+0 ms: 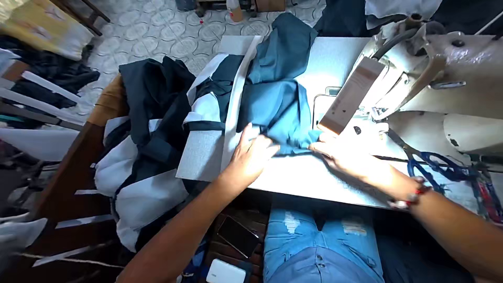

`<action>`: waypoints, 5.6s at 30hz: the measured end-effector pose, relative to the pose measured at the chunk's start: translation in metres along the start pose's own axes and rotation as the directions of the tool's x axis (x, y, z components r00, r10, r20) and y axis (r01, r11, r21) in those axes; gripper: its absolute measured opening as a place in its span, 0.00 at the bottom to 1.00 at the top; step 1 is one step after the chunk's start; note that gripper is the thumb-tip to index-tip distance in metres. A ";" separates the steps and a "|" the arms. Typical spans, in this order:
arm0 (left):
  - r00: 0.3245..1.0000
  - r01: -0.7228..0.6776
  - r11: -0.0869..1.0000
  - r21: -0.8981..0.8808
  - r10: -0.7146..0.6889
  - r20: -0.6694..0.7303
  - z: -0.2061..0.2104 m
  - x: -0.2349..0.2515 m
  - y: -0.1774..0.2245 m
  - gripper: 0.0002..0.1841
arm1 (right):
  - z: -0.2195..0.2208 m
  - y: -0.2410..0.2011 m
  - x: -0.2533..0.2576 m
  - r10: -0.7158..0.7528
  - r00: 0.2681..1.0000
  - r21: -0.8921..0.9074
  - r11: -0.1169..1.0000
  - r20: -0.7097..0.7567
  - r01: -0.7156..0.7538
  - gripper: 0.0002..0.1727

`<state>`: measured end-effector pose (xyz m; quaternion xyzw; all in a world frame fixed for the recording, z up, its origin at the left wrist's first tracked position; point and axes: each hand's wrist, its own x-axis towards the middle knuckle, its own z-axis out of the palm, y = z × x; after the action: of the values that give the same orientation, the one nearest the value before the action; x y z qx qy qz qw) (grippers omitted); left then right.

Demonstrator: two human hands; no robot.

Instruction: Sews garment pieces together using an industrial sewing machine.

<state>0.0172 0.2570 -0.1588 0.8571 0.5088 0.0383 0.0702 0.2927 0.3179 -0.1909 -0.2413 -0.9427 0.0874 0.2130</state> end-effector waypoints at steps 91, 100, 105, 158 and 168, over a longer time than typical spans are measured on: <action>0.863 0.255 0.866 -0.430 -0.405 -0.303 0.072 0.030 0.082 0.14 | 0.027 0.018 -0.013 0.276 0.951 0.073 0.961 -0.140 -0.268 0.16; 0.841 0.309 0.877 -0.367 -0.432 -0.325 0.072 0.035 0.084 0.12 | 0.027 0.014 -0.006 0.328 0.932 0.057 0.945 -0.153 -0.323 0.15; 0.851 0.365 0.844 -0.394 -0.473 -0.226 0.061 0.039 0.083 0.14 | 0.033 0.016 -0.008 0.321 0.927 0.069 0.947 -0.195 -0.314 0.16; 0.901 0.400 0.901 -0.167 -0.354 0.250 0.051 0.145 0.063 0.37 | 0.007 0.028 -0.039 0.754 0.635 0.062 0.651 -0.169 -0.756 0.20; 0.934 0.329 0.910 -0.252 -0.276 0.226 0.049 0.169 0.057 0.34 | 0.033 0.022 -0.055 0.680 0.671 0.145 0.726 -0.296 -0.672 0.24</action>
<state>0.1544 0.3745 -0.1995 0.7481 0.6162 0.0204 0.2455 0.3306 0.3083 -0.2463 -0.5812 -0.7359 0.1296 0.3223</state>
